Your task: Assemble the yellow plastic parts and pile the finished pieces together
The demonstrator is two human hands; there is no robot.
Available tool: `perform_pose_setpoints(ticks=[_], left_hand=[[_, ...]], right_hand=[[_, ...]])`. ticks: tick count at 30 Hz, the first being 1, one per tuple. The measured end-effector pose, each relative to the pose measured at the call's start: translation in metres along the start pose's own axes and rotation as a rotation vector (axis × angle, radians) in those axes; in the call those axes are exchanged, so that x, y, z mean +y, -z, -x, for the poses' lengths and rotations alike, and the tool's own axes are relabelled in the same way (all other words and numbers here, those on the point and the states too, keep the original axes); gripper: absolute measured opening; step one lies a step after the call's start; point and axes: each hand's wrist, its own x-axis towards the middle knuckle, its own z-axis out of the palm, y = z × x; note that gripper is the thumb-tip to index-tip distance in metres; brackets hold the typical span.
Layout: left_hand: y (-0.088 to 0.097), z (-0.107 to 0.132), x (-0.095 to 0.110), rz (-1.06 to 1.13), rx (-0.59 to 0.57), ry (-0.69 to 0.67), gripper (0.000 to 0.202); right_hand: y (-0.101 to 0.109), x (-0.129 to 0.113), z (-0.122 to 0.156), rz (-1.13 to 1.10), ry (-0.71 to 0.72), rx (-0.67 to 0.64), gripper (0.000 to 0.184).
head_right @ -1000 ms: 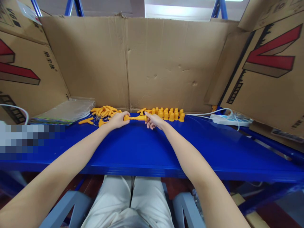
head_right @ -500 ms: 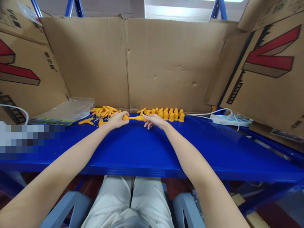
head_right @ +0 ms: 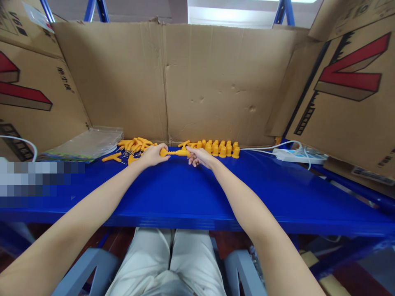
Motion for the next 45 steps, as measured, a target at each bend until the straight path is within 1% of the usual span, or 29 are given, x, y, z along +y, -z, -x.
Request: perform_pose_setpoints(ticks=[2, 4, 6, 8, 10, 11, 13, 16, 19, 22, 29, 34, 41, 45], left_hand=[[0.0, 0.0, 0.0, 0.01, 0.0, -0.001, 0.029], [0.001, 0.0, 0.001, 0.014, -0.01, 0.001, 0.029], [0.002, 0.001, 0.002, 0.019, -0.023, 0.001, 0.028], [0.003, 0.001, 0.003, 0.021, -0.031, 0.005, 0.028], [0.003, 0.001, 0.004, 0.025, -0.029, 0.01, 0.029], [0.003, 0.001, 0.004, 0.031, -0.028, 0.012, 0.03], [0.003, 0.001, 0.004, 0.057, -0.031, 0.012, 0.031], [0.003, 0.001, 0.005, 0.098, -0.039, 0.017, 0.03], [0.004, 0.001, 0.006, 0.099, -0.02, 0.011, 0.03], [0.004, 0.001, 0.007, 0.092, -0.008, -0.004, 0.03], [0.004, 0.001, 0.007, 0.091, 0.006, -0.02, 0.029], [0.006, 0.003, 0.01, 0.091, 0.0, -0.033, 0.031], [0.009, 0.004, 0.015, 0.059, 0.011, -0.056, 0.032], [0.01, 0.005, 0.016, 0.027, -0.018, -0.054, 0.03]], right_hand=[[0.001, 0.002, -0.001, 0.049, 0.001, 0.003, 0.044], [0.002, 0.005, -0.004, 0.131, 0.049, 0.047, 0.047], [0.001, 0.008, -0.007, 0.239, 0.187, 0.142, 0.04], [0.001, 0.011, -0.009, 0.369, 0.388, 0.229, 0.033], [0.001, 0.012, -0.01, 0.509, 0.553, 0.263, 0.032], [0.001, 0.012, -0.01, 0.574, 0.604, 0.264, 0.032], [0.002, 0.012, -0.01, 0.684, 0.641, 0.251, 0.029], [0.002, 0.011, -0.009, 0.753, 0.647, 0.233, 0.024], [0.001, 0.01, -0.008, 0.724, 0.659, 0.24, 0.022], [0.0, 0.01, -0.008, 0.666, 0.638, 0.237, 0.022], [0.003, 0.008, -0.01, 0.519, 0.517, 0.155, 0.028], [0.002, 0.001, -0.005, 0.373, 0.381, 0.074, 0.027], [0.0, -0.009, 0.006, 0.285, 0.273, 0.068, 0.022], [-0.002, -0.008, 0.006, 0.175, 0.185, 0.055, 0.02]])
